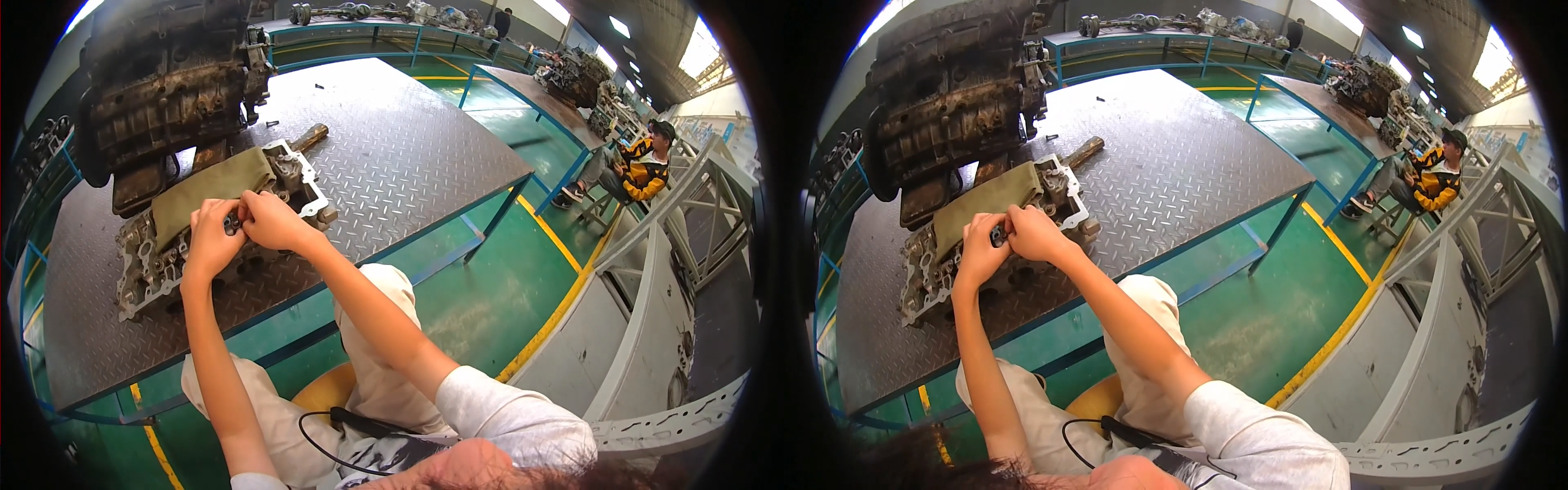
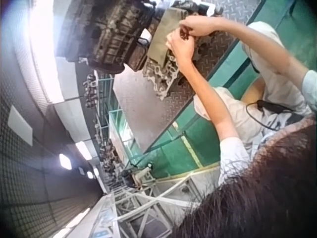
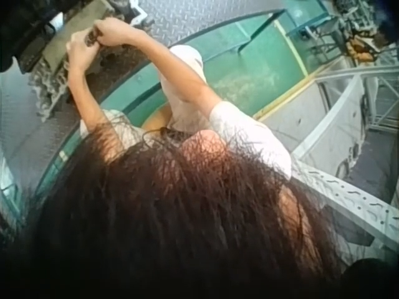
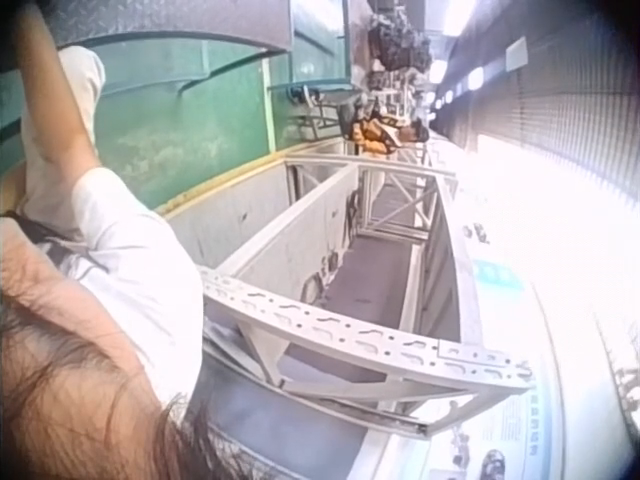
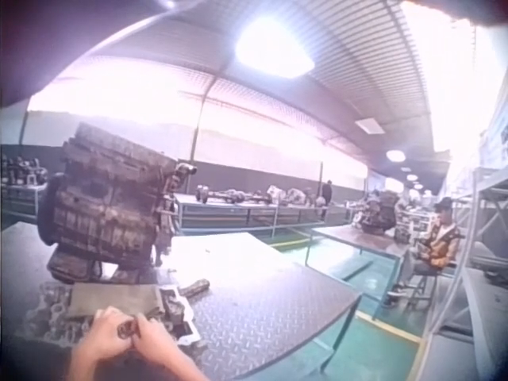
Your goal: The person positions components into the cylinder head of an engine by hand, lifting and replacing a protective cover to access different sections of the part.
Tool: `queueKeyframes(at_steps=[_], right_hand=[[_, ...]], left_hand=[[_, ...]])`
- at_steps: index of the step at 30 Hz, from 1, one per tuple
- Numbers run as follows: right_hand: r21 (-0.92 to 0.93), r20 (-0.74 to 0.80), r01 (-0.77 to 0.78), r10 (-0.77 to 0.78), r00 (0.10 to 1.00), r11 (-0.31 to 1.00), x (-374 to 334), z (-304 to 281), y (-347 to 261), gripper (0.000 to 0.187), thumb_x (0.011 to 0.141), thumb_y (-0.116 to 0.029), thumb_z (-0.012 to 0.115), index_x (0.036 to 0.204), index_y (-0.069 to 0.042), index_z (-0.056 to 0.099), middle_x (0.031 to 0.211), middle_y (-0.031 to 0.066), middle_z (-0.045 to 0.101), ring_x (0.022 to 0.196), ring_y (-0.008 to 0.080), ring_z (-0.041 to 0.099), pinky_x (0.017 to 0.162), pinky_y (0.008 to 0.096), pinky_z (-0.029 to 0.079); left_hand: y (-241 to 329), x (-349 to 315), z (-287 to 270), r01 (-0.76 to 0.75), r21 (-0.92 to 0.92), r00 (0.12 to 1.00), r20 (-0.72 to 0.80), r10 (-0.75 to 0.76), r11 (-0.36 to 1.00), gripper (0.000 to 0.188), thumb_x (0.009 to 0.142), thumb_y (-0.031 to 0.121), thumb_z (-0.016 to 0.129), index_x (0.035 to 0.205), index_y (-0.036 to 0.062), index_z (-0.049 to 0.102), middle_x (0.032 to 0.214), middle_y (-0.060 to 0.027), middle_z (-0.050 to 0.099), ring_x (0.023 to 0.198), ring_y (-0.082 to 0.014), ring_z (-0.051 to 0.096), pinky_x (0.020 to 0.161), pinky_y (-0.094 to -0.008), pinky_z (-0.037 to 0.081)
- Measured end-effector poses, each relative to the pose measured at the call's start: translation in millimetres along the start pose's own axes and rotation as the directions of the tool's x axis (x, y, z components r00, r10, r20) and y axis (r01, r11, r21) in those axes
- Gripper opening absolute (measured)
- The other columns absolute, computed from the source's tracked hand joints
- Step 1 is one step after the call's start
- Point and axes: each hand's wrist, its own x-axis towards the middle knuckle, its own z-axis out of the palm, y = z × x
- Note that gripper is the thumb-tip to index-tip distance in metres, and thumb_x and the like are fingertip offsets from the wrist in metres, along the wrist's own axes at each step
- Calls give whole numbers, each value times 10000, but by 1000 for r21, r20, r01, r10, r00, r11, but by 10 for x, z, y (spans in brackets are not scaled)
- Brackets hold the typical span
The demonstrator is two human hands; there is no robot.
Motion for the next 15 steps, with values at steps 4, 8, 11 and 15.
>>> queueKeyframes(at_steps=[4, 8, 11, 15], right_hand=[[-44, -31, -12, 10, 999, 999, -3, 23, -11, 93, 766, -42, 566, 847, 3, 571, 818, 166, 634, 838, 356, 593, 744, 422, 483], [-141, 12, -43, 45, 999, 989, 149, 26, 7, 85, 781, -58, 554, 812, 13, 588, 798, 203, 639, 836, 383, 605, 753, 446, 490], [-163, 72, -41, 54, 996, 986, 190, -34, -57, 114, 777, -84, 566, 779, 23, 604, 792, 236, 645, 808, 410, 622, 748, 473, 497], [-275, 135, 2, 37, 990, 962, 250, -162, -28, 118, 756, -106, 594, 777, 8, 612, 769, 208, 654, 768, 396, 632, 732, 462, 506]], left_hand=[[0, 55, 14, 1, 18, 1000, 2, -1, 1000, 370, 742, 150, 701, 1092, 58, 626, 1071, -93, 621, 1105, -272, 530, 991, -385, 326], [-30, 54, 75, 43, 64, 998, 45, -46, 997, 395, 737, 140, 709, 1108, 46, 612, 1071, -87, 620, 1113, -270, 525, 986, -379, 325], [21, 50, 23, 60, 75, 997, 48, -64, 995, 412, 726, 121, 715, 1113, 38, 603, 1072, -91, 619, 1109, -276, 523, 980, -374, 330], [70, 78, 28, 32, 117, 999, 14, -34, 993, 415, 696, 76, 712, 1095, 36, 605, 1058, -97, 618, 1093, -287, 520, 957, -379, 353]])
